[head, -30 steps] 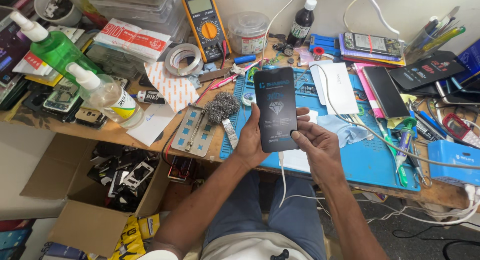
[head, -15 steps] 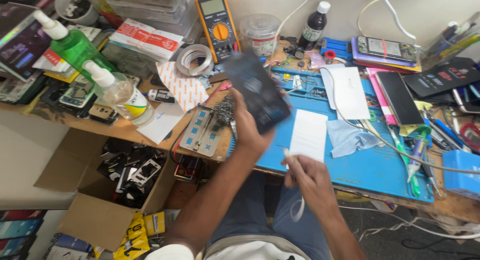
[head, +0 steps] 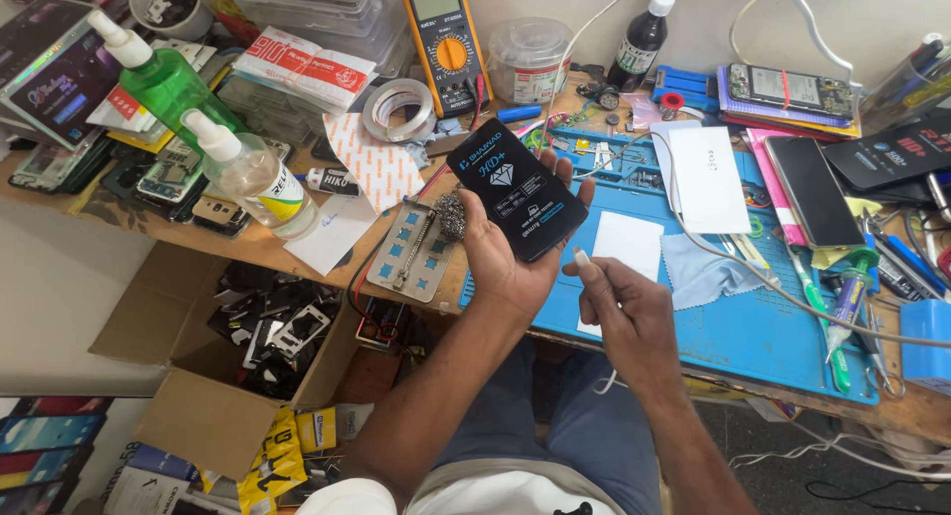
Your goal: The person uses a yellow-handled screwdriver to work on the internal components of a disassembled smartphone on a blue mat. They then connect a white charging cable to the phone and test the screen, which lights up. The person repeats the charging test on a second smartphone.
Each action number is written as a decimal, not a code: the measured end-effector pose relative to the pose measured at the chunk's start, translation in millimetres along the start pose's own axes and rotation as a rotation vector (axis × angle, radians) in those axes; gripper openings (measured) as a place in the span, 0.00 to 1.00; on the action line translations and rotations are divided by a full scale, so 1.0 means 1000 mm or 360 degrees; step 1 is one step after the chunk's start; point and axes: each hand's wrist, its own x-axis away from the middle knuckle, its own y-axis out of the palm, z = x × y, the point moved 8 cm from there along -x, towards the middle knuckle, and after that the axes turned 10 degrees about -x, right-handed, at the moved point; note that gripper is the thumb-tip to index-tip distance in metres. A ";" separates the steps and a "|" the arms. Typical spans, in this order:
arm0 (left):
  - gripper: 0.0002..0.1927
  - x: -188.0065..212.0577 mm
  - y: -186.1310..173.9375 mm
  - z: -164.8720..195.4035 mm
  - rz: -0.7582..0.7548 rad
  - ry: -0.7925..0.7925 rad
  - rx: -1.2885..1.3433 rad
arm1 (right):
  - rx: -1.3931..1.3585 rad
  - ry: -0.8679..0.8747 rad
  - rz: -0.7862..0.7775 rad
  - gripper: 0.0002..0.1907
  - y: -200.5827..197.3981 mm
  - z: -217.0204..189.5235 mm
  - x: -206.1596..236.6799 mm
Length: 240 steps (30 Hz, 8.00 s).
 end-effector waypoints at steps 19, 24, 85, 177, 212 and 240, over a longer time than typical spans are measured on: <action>0.44 0.014 0.010 -0.001 -0.0157 0.0105 -0.0541 | 0.0087 0.0174 -0.0143 0.16 -0.001 0.007 -0.007; 0.44 0.014 0.014 -0.006 -0.0335 0.0091 -0.0633 | 0.0188 0.0034 0.0006 0.17 0.003 0.001 0.001; 0.15 0.024 -0.056 -0.020 -0.0207 -0.0199 -0.2434 | -0.0824 0.0032 -0.0121 0.19 -0.044 0.090 0.007; 0.25 0.113 0.087 0.046 -0.0739 0.1143 -0.3321 | 0.0334 -0.0553 0.1267 0.07 -0.246 -0.021 0.116; 0.14 -0.042 -0.013 -0.003 -0.1309 0.0286 -0.4407 | 0.0629 -0.0425 0.0529 0.07 -0.151 0.120 0.124; 0.09 -0.253 0.131 0.009 -0.0856 0.0871 -0.4496 | 0.0536 -0.1196 0.0474 0.08 -0.210 -0.147 -0.100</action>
